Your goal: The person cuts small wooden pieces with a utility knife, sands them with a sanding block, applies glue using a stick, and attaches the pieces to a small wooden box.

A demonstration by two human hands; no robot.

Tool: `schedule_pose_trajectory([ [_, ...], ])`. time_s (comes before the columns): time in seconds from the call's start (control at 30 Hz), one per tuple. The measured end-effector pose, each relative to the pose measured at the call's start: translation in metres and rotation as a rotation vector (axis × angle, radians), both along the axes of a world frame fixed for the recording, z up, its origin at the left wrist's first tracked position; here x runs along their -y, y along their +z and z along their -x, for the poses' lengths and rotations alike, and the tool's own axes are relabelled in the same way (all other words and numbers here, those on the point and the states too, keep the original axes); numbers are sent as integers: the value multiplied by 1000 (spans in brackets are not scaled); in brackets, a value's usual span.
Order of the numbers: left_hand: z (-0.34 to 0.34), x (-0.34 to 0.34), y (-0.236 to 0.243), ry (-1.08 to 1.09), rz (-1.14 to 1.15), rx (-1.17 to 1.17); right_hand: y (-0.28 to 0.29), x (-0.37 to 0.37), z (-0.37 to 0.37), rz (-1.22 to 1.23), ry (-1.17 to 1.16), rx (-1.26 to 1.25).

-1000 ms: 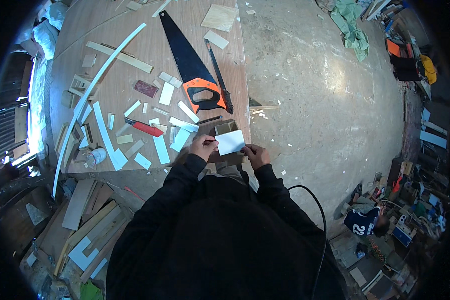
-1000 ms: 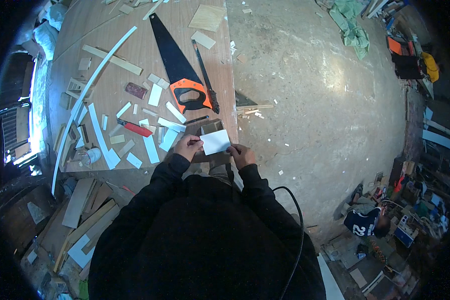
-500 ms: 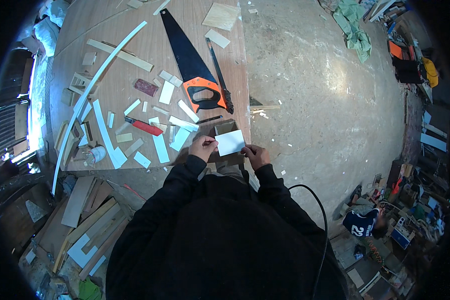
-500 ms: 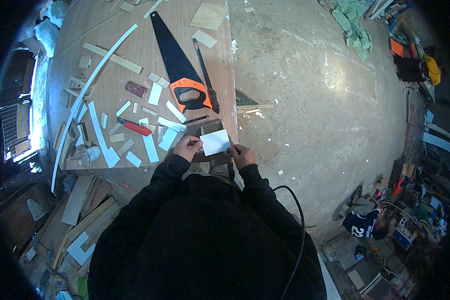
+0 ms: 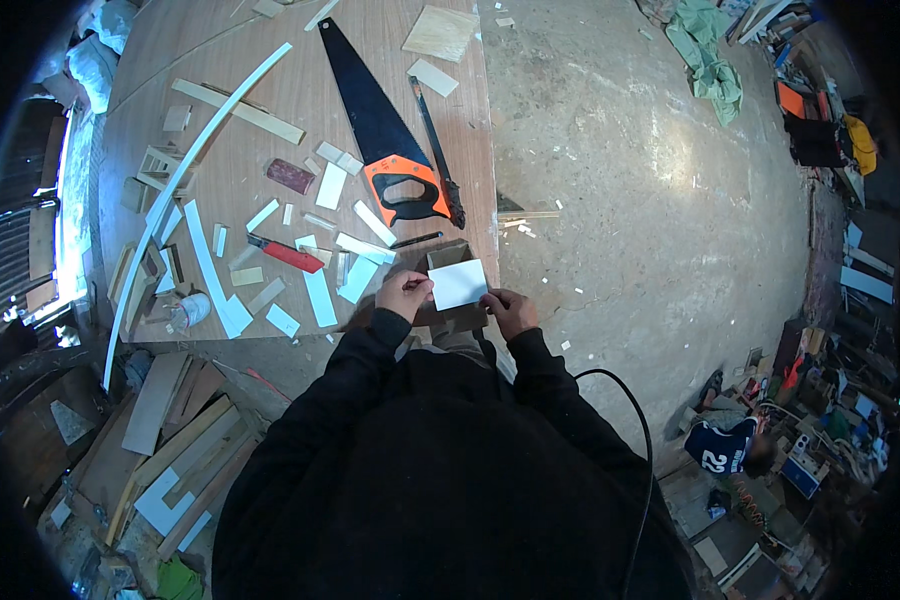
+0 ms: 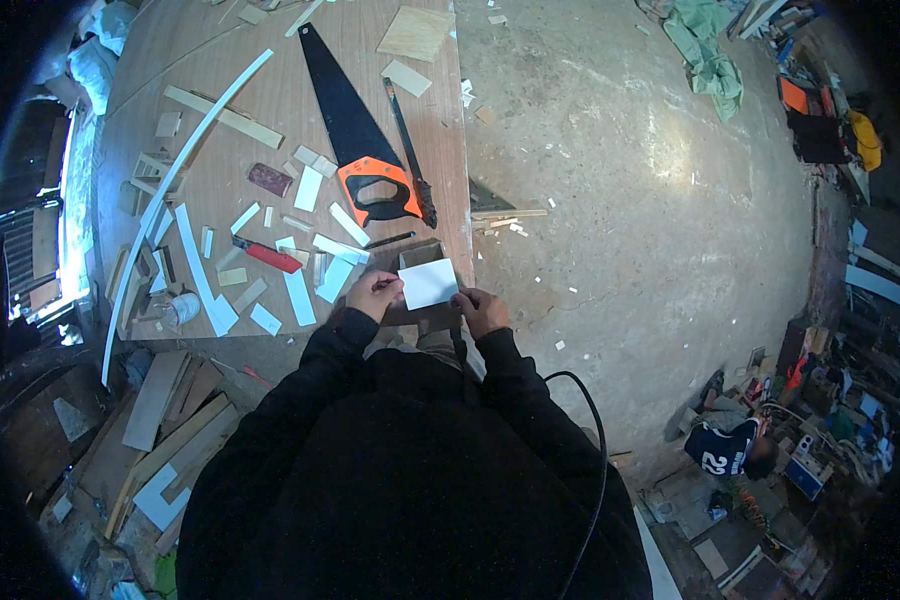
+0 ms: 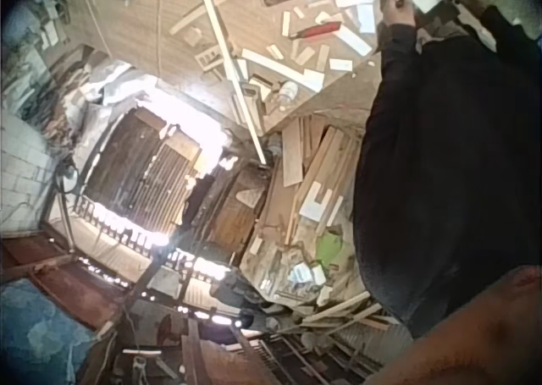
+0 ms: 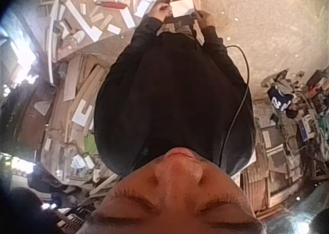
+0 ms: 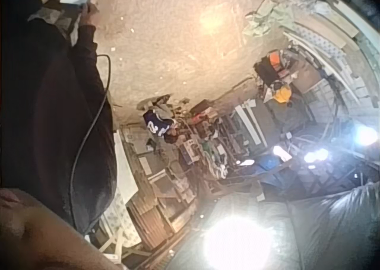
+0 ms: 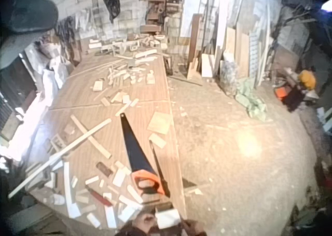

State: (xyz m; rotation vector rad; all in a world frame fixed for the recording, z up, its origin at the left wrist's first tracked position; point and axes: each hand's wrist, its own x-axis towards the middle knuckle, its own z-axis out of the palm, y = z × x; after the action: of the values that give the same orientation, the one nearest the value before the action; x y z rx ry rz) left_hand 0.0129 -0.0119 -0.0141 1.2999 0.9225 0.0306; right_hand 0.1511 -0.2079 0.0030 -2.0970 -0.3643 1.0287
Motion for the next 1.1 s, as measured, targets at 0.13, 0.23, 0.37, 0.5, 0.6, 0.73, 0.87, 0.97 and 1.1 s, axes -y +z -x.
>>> schedule_pose_trajectory([
  [0.13,-3,0,6,-2,44,-7,-4,2,1,-16,-23,-19],
  [0.23,-1,0,3,-6,47,5,0,1,0,-18,-18,-13],
  [0.37,7,-2,2,12,96,81,15,-1,1,-25,-11,-70],
  [0.5,10,-11,41,40,175,128,48,-2,-1,-123,25,-176],
  [0.6,20,-21,55,-7,199,251,67,-4,-2,-106,72,-225],
  [0.73,39,-33,70,-98,224,219,77,-9,5,-143,115,-234],
  [0.87,60,-51,81,-133,218,181,88,-23,17,-211,140,-266],
  [0.97,80,-66,92,-120,191,208,109,-45,28,-277,156,-285],
  [1.1,100,-85,128,-181,-25,160,126,-71,43,-366,127,-284],
])
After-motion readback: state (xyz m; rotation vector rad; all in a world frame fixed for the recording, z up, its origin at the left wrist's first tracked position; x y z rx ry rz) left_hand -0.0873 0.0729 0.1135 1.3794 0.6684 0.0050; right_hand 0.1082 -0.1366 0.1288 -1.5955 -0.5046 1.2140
